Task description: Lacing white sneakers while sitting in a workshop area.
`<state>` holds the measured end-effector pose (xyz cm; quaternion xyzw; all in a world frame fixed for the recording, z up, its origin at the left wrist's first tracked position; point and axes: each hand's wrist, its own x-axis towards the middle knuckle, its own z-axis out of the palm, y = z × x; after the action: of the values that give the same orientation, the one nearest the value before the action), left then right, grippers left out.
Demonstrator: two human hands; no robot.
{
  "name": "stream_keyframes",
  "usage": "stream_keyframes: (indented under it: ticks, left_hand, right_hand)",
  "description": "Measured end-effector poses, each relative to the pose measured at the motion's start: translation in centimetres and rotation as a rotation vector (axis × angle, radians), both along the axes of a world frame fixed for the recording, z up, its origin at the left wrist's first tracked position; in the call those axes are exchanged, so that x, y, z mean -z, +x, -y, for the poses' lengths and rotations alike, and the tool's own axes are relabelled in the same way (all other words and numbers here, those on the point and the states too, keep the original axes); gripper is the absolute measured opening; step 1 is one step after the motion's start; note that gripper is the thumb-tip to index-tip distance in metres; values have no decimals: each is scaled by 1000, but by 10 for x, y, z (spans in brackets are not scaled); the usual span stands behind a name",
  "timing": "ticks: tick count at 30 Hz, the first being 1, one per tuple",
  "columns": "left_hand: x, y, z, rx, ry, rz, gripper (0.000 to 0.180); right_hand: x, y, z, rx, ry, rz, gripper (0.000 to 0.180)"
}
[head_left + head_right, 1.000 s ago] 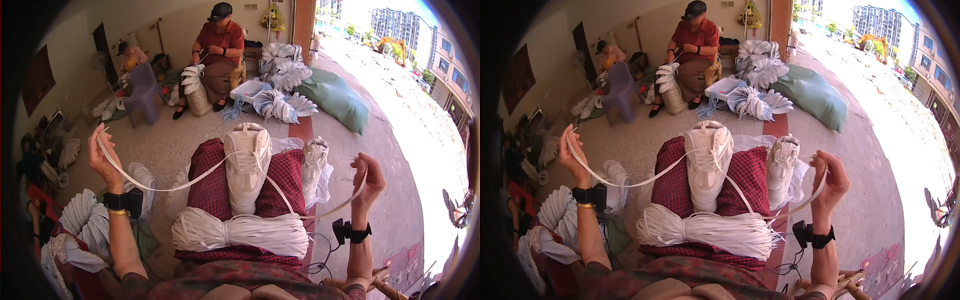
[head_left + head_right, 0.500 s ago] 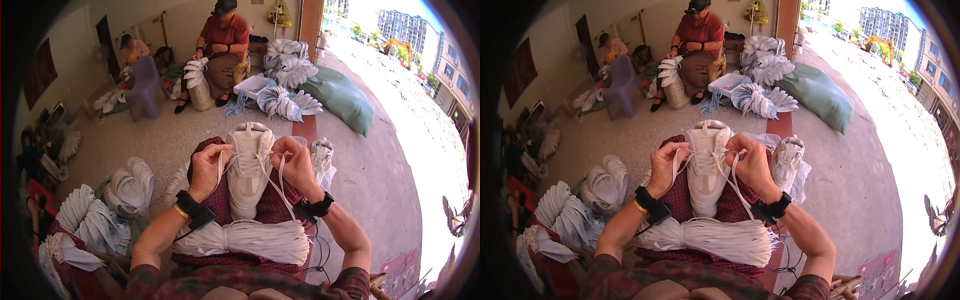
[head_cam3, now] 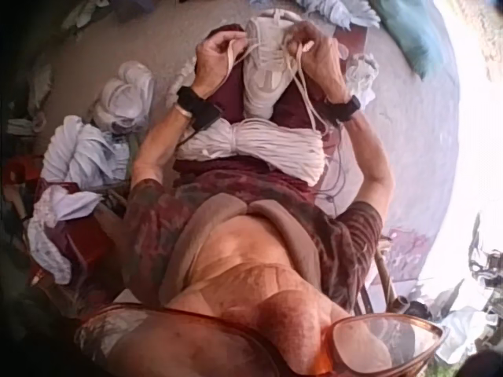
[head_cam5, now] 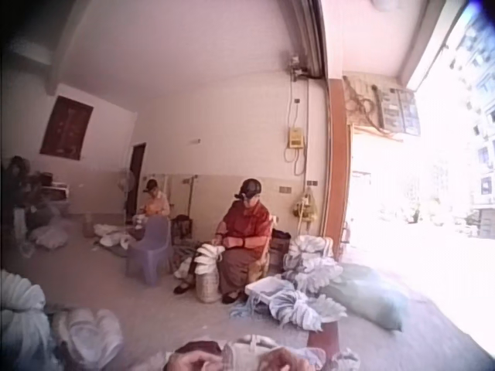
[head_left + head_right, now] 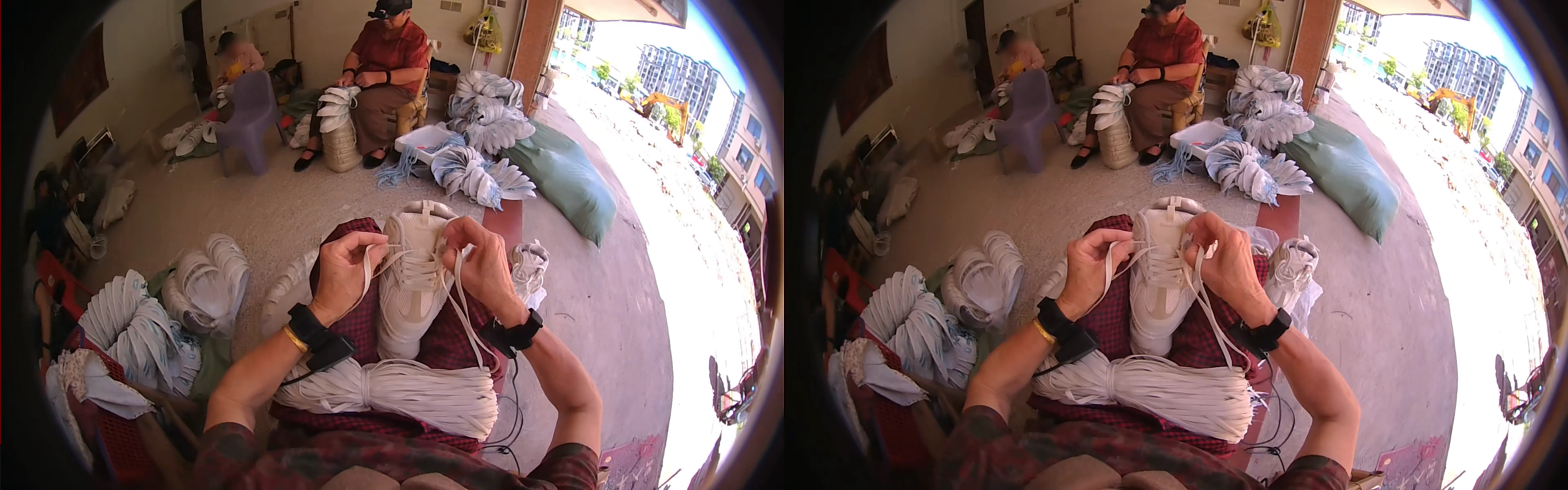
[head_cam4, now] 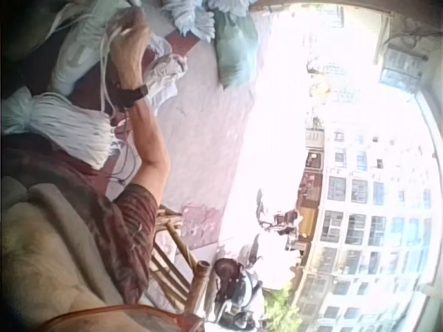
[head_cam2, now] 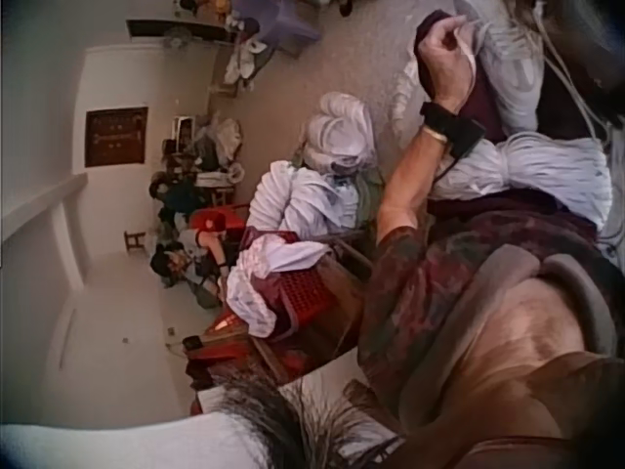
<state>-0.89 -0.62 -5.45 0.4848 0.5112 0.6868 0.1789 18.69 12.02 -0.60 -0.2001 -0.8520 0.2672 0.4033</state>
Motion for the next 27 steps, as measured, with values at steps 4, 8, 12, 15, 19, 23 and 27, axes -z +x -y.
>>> stream_keyframes:
  ticks: [4, 8, 12, 15, 19, 23, 27]
  left_hand:
    - [11, -5, -1, 30, 12, -5, 12]
    - [4, -2, 3, 2, -38, -106, 8]
    - [-7, 2, 7, -47, -67, -149, 7]
    - [-16, 8, 4, -176, -23, -348, 9]
    - [-17, 8, -3, -183, 78, -492, 14]
    - [-45, 1, 2, 40, -180, -503, 28]
    - [-56, -16, -8, 80, -183, -1192, 27]
  right_hand:
    - [3, 13, 1, -77, -192, 32, 31]
    - [-12, 15, 5, -84, -193, 130, 36]
    - [-23, 12, 3, -126, -61, 236, 41]
    - [-32, 11, -3, -151, -6, 325, 41]
    - [-42, 8, -4, -174, 20, 388, 38]
    - [-51, 7, -12, -127, 138, 537, 33]
    - [-63, -4, -19, -241, 697, 583, 31]
